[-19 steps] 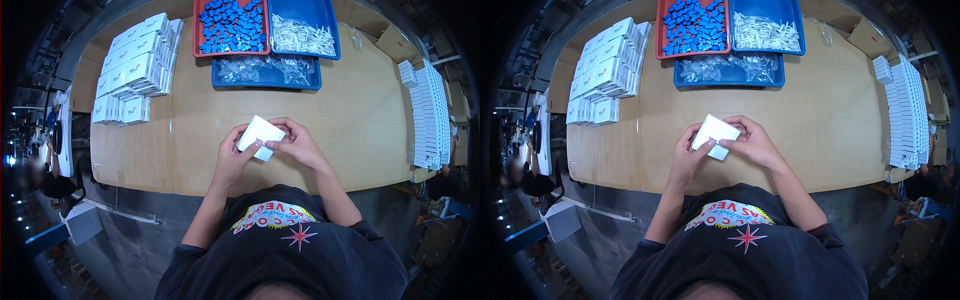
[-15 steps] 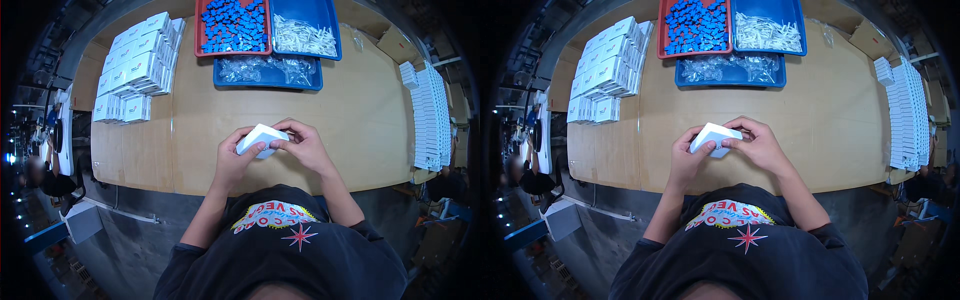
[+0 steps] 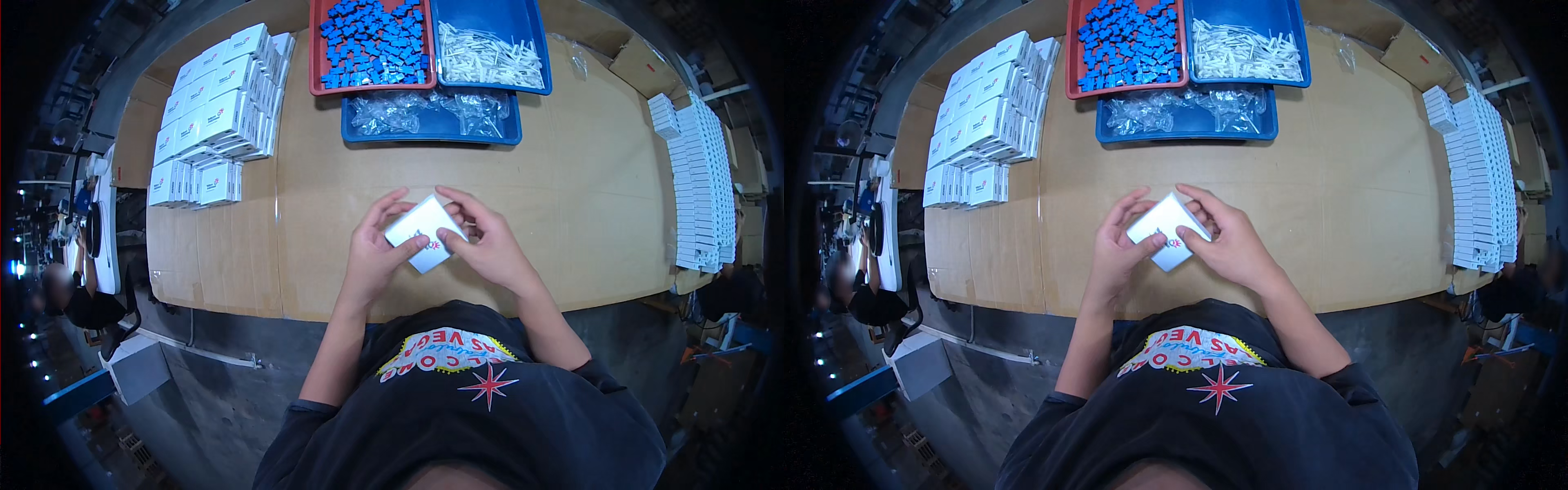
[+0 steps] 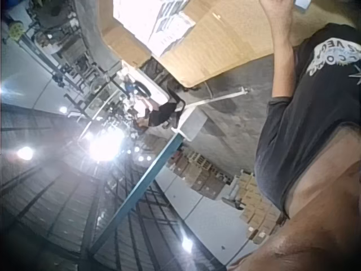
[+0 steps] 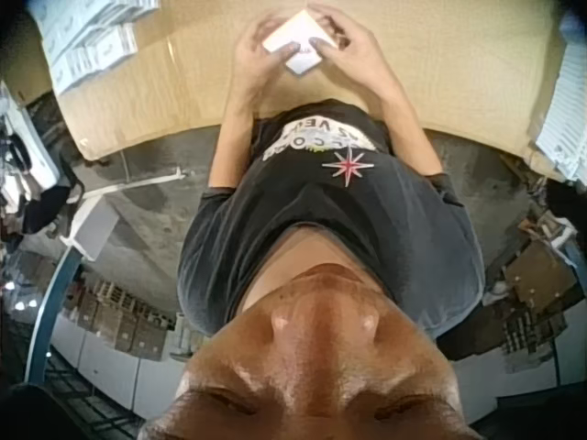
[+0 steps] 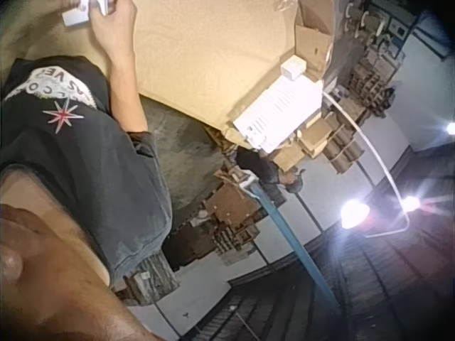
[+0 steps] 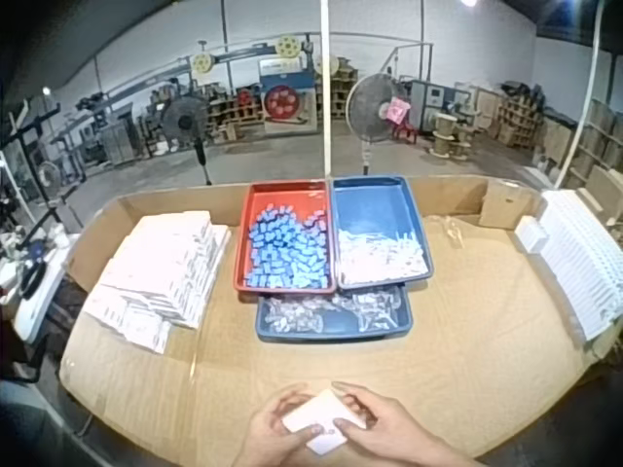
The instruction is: Assemble electronic device components and package them into boxes.
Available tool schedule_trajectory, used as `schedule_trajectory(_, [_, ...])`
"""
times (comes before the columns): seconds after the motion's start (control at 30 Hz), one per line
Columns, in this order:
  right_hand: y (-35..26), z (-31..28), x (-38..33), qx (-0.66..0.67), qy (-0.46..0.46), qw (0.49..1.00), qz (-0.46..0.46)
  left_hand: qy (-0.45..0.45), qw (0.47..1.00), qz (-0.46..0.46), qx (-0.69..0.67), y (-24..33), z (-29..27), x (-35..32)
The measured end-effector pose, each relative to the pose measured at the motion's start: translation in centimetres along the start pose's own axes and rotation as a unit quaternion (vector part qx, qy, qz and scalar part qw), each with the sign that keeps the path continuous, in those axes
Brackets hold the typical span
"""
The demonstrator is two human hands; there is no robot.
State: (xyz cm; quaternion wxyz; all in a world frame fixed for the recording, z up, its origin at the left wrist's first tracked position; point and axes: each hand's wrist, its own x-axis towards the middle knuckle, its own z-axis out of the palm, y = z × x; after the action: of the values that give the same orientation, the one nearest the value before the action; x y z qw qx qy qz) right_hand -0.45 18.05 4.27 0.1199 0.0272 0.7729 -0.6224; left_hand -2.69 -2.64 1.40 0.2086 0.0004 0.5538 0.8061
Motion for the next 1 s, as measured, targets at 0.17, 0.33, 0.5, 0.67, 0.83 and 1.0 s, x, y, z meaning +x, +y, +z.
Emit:
schedule_trajectory(0.17, [-2.6,-0.8,-0.2,0.108,0.026,0.977,-0.182,0.007,0.995,0.054,-0.082,1.9,0.7,-1.1])
schedule_trajectory(0.33, [-0.5,-1.0,0.0,0.058,-0.008,0.988,-0.140,0.000,0.998,0.054,-0.030,0.3,-0.4,-0.8])
schedule_trajectory(0.5, [1.2,-0.2,0.1,0.011,0.014,0.991,-0.130,-0.003,0.998,0.044,-0.041,-1.9,-0.9,-0.5])
schedule_trajectory(0.67, [4.9,0.4,1.0,0.076,0.002,0.997,0.012,0.010,1.000,0.006,-0.006,-3.6,-1.5,0.6])
schedule_trajectory(0.83, [1.6,-0.9,0.8,0.047,-0.012,0.995,-0.090,-0.003,0.981,0.142,0.134,-0.9,-0.5,0.0])
schedule_trajectory(1.0, [-0.4,-1.9,0.5,-0.011,-0.023,0.975,-0.220,-0.033,0.940,0.238,0.243,0.9,0.2,-0.6])
